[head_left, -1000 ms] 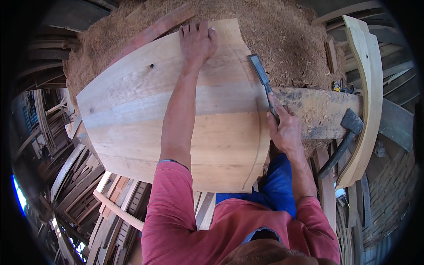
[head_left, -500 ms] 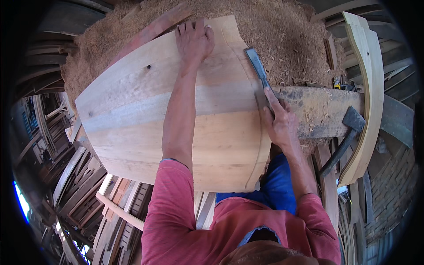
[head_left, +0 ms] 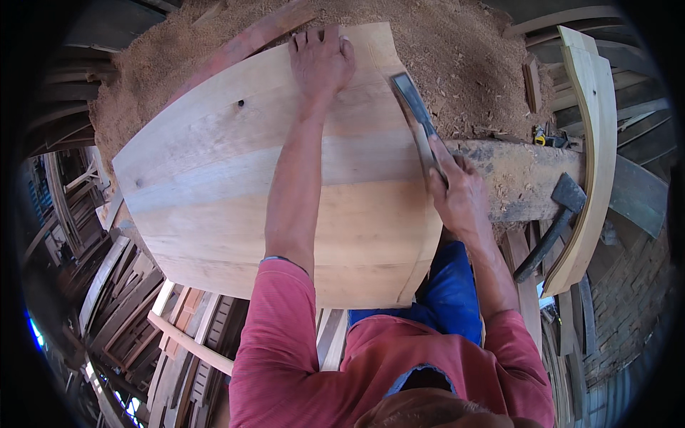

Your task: The person carves and smooths a large curved wooden board using a chisel and mallet, then a hand plane. They repeatedly reposition the board and use their bare foot to hold it steady while chiseling.

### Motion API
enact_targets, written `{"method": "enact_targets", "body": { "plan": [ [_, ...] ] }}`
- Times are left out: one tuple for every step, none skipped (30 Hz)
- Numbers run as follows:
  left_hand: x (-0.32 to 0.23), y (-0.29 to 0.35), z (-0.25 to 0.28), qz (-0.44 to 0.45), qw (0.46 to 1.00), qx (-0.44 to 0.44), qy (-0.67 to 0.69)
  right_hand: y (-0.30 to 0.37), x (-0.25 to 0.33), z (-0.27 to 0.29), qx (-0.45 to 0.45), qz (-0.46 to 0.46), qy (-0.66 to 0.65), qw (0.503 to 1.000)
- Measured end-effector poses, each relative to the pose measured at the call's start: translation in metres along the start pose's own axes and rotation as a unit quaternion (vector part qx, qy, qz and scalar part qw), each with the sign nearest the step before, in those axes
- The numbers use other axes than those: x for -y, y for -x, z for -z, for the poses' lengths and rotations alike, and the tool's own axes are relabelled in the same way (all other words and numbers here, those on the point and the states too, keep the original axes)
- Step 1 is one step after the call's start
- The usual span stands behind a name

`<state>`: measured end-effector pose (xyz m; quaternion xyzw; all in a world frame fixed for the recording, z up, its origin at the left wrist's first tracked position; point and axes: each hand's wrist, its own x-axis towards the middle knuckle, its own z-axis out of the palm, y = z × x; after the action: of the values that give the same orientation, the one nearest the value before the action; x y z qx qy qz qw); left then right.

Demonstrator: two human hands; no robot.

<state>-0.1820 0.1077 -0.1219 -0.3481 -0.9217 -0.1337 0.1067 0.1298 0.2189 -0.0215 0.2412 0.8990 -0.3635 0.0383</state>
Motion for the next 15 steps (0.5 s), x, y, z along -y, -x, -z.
{"method": "enact_targets", "body": {
  "plan": [
    [-0.001, 0.001, -0.002, -0.008, 1.0, -0.004, 0.003, -0.017, 0.005, 0.003, 0.011, -0.018, -0.009, 1.0],
    [-0.003, 0.005, -0.004, -0.016, 1.0, -0.009, 0.007, -0.016, 0.005, 0.008, 0.014, -0.014, 0.0, 1.0],
    [0.003, 0.004, -0.002, -0.022, 1.0, -0.017, -0.001, -0.016, 0.004, 0.009, 0.017, 0.0, 0.002, 1.0],
    [0.002, 0.005, 0.001, -0.017, 1.0, 0.004, -0.009, -0.008, 0.002, 0.011, 0.025, 0.002, 0.01, 1.0],
    [0.001, 0.003, 0.003, -0.012, 0.999, 0.024, -0.016, 0.009, -0.003, 0.005, 0.007, 0.006, -0.025, 1.0],
    [-0.003, 0.003, 0.004, -0.005, 0.999, 0.042, -0.023, 0.002, 0.001, 0.008, 0.022, -0.017, -0.018, 0.999],
    [-0.005, 0.005, 0.002, -0.008, 0.999, 0.035, -0.022, -0.013, 0.013, 0.013, 0.035, -0.041, -0.011, 0.999],
    [-0.005, 0.008, 0.0, -0.01, 0.999, 0.027, -0.02, -0.022, 0.018, 0.016, 0.047, -0.066, -0.004, 0.997],
    [-0.001, 0.004, 0.002, -0.015, 0.999, 0.015, -0.026, -0.027, 0.016, 0.016, 0.048, -0.054, 0.0, 0.997],
    [0.001, 0.002, 0.004, -0.013, 0.999, 0.024, -0.024, -0.019, 0.011, 0.013, 0.034, -0.032, -0.004, 0.999],
    [0.002, 0.0, 0.005, -0.011, 0.999, 0.033, -0.022, -0.002, 0.004, 0.01, 0.021, -0.009, -0.008, 1.0],
    [-0.001, 0.002, 0.006, -0.006, 0.999, 0.043, -0.017, 0.009, 0.0, 0.012, 0.01, 0.012, -0.009, 1.0],
    [-0.002, 0.006, 0.005, -0.003, 0.999, 0.047, -0.022, 0.011, -0.003, 0.015, 0.039, -0.018, -0.005, 0.999],
    [-0.002, 0.01, 0.002, 0.0, 0.998, 0.051, -0.027, 0.012, -0.004, 0.019, 0.067, -0.047, -0.001, 0.997],
    [-0.001, 0.008, 0.001, 0.0, 0.998, 0.052, -0.036, 0.011, -0.007, 0.022, 0.091, -0.074, 0.0, 0.993]
  ]
}}
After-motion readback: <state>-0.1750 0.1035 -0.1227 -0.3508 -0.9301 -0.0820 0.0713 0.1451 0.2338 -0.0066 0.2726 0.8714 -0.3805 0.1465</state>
